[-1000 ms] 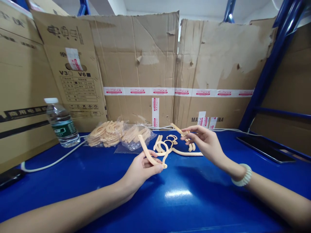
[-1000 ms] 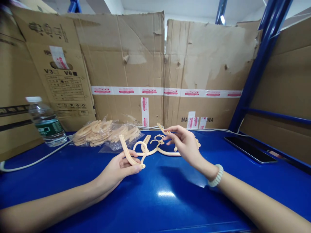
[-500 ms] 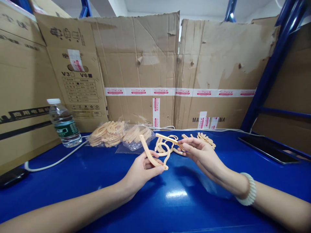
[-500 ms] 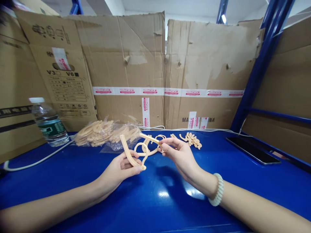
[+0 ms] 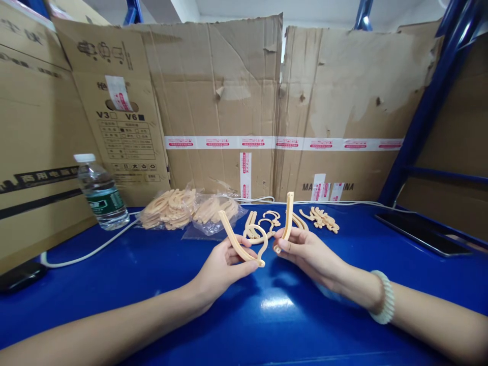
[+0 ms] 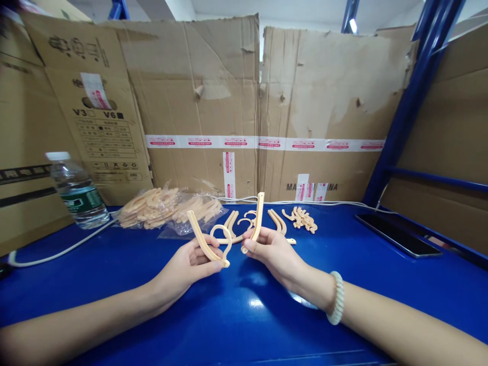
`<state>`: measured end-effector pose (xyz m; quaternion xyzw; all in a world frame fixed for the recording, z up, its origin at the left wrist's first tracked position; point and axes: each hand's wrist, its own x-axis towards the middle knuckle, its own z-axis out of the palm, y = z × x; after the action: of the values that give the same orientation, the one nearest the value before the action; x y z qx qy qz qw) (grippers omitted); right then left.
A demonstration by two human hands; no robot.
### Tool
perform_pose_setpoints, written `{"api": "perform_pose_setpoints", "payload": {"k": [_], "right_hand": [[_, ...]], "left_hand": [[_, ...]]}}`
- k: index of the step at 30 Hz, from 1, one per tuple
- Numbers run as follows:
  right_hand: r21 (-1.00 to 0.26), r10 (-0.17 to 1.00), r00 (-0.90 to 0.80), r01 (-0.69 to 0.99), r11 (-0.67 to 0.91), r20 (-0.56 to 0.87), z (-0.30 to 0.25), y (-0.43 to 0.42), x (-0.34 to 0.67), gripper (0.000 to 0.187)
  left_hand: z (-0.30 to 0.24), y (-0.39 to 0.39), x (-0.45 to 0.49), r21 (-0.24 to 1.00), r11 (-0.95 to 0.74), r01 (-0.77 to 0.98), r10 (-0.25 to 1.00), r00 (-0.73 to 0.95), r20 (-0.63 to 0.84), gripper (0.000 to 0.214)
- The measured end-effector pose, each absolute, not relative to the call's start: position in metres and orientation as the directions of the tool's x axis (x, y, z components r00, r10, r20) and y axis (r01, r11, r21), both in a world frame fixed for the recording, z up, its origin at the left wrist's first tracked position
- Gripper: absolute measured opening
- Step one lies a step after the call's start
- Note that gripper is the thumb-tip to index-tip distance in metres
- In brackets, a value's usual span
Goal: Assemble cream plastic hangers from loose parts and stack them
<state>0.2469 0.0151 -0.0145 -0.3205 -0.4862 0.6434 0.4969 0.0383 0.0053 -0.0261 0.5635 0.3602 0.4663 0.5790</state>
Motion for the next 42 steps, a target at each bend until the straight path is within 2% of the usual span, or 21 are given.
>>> {"api": "perform_pose_setpoints", "payload": {"k": [5,15,24,42], "right_hand": [[-0.961,0.930,-0.364,-0.270,-0.055,0.049,-0.0177,0.0111,0.2425,0.037],[-0.970,0.884,-0.454,-0.244,-0.005,0.110,-0.0246,0.0110,0.2410,0.038],[-0.983,0.895,-0.435,-0.186,0.012,0.093,-0.0223,0.0098,0.2397,0.043],[-0.986,0.888,-0.441,-0.148,0.072,0.130,-0.0213,0.0093,0.2384,0.033]], "left_hand": [[-0.0256,0.0050,0.0379,0.989,-0.079,-0.128,0.942,0.315,0.116,0.043],[-0.0199,0.0017,0.0396,0.994,-0.085,-0.061,0.942,0.319,0.100,0.039],[-0.0194,-0.0002,0.0424,0.976,-0.219,-0.021,0.895,0.393,0.209,0.028],[-0.0195,0.0000,0.0406,0.984,-0.175,-0.021,0.912,0.373,0.170,0.030]]}}
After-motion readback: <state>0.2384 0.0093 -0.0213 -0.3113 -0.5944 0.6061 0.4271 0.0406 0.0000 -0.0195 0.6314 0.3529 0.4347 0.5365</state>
